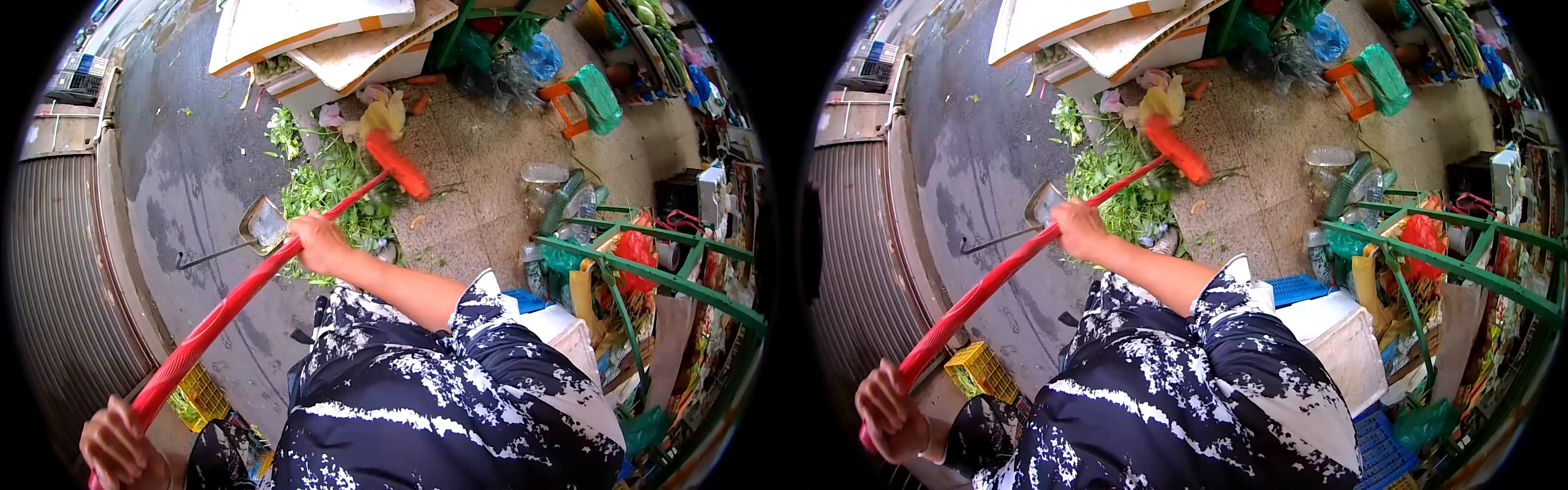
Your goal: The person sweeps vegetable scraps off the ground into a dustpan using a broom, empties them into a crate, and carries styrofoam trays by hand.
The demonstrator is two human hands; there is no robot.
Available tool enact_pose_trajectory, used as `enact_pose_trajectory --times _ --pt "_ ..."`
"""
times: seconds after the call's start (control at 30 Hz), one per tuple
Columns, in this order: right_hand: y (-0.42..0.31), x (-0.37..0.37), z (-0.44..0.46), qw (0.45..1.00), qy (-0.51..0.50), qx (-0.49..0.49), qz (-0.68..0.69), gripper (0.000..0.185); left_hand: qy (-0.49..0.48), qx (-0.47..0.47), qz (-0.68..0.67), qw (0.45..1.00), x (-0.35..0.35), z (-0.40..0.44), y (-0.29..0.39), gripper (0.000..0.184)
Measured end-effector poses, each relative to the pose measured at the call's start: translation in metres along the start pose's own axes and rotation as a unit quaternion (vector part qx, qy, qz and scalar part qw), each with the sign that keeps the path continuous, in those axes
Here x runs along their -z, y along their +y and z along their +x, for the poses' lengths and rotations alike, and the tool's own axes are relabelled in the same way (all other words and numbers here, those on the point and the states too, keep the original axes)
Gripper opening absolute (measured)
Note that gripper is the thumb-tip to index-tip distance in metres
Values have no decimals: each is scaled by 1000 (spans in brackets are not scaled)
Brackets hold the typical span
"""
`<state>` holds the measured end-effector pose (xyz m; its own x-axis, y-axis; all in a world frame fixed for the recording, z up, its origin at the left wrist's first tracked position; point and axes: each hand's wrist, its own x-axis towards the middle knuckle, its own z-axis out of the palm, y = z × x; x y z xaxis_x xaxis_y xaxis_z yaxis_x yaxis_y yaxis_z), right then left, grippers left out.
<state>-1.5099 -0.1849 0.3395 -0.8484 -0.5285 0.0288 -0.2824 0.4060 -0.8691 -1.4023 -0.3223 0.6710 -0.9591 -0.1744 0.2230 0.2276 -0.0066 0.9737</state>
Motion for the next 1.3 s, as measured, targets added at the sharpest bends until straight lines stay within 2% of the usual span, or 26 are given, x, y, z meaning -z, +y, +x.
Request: enact_pose_trajectory --times 0.03,0.07,0.1,0.13,0.17,0.2,0.27,0.3,0.33,0.37,0.4,0.43,0.47,0.5,0.53,0.57,0.6,0.63,0.67,0.77,0.83,0.9,1.03,1.17,1.23,1.3 --pt "-12 2 -5 1000 1 -1 -1 14 -2 -9 5 1000 6 -7 10 31" --pt "-24 8 -8 1000 -6 12 11 14 51 -30 53 997 20 -21 21 26" --pt "-35 16 -9 999 -12 25 21 14 100 -86 218 967 52 -43 32 19" --pt "-42 24 -13 999 -12 28 20 14 8 -128 65 990 26 -26 33 21" --pt "-48 35 -16 999 -14 27 16 14 -82 -166 -88 979 -2 -8 33 22" --pt "-51 48 -17 999 -6 31 -15 15 -78 -168 -92 979 1 -8 31 22" --pt "-37 71 -13 996 27 42 -75 16 -146 -175 -133 965 14 -6 24 27" --pt "-19 84 -6 992 50 47 -105 17 -146 -178 -135 964 17 1 3 27" --pt "2 97 3 985 104 43 -133 17 -227 -219 -177 932 18 14 -35 27" --pt "28 110 14 974 156 41 -160 17 -240 -212 -115 940 2 26 -58 29" --pt "69 120 28 956 230 109 -144 16 -254 -208 -51 943 -15 37 -81 31" --pt "102 138 40 957 208 108 -171 15 -250 -198 -13 948 -35 43 -111 27" --pt "145 145 54 958 235 82 -146 14 -247 -189 26 950 -55 49 -141 24" --pt "189 151 65 977 197 -2 -84 14 -245 -179 65 951 -75 56 -172 21" --pt "211 145 69 976 188 -8 107 15 -228 -160 11 960 -90 43 -205 19" --pt "232 139 73 937 188 -16 293 16 -209 -139 -42 967 -97 37 -224 18" --pt "243 131 75 978 203 30 26 17 -194 -139 -34 970 -91 35 -227 19" --pt "243 121 69 947 201 65 -241 18 -180 -131 -27 975 -81 28 -226 19" --pt "241 111 68 950 176 25 -256 18 -162 -126 -42 978 -72 24 -224 22" --pt "220 96 58 962 129 -6 -240 18 -124 -99 -75 984 -58 22 -209 28" --pt "213 100 66 959 111 -21 -260 17 -103 -52 -37 993 -47 27 -202 34" --pt "206 94 68 956 150 -23 -251 16 -116 -64 -48 990 -36 32 -201 33" --pt "137 94 56 945 190 -20 -264 17 -103 -65 -58 991 -14 26 -160 29" --pt "71 58 51 956 80 14 -283 13 -1 -35 -57 998 26 0 -106 28" --pt "44 32 49 967 8 -16 -255 12 0 -27 -12 1000 26 -10 -81 28" --pt "27 -5 39 989 37 -25 -143 11 -31 -19 28 999 34 -22 -54 30"
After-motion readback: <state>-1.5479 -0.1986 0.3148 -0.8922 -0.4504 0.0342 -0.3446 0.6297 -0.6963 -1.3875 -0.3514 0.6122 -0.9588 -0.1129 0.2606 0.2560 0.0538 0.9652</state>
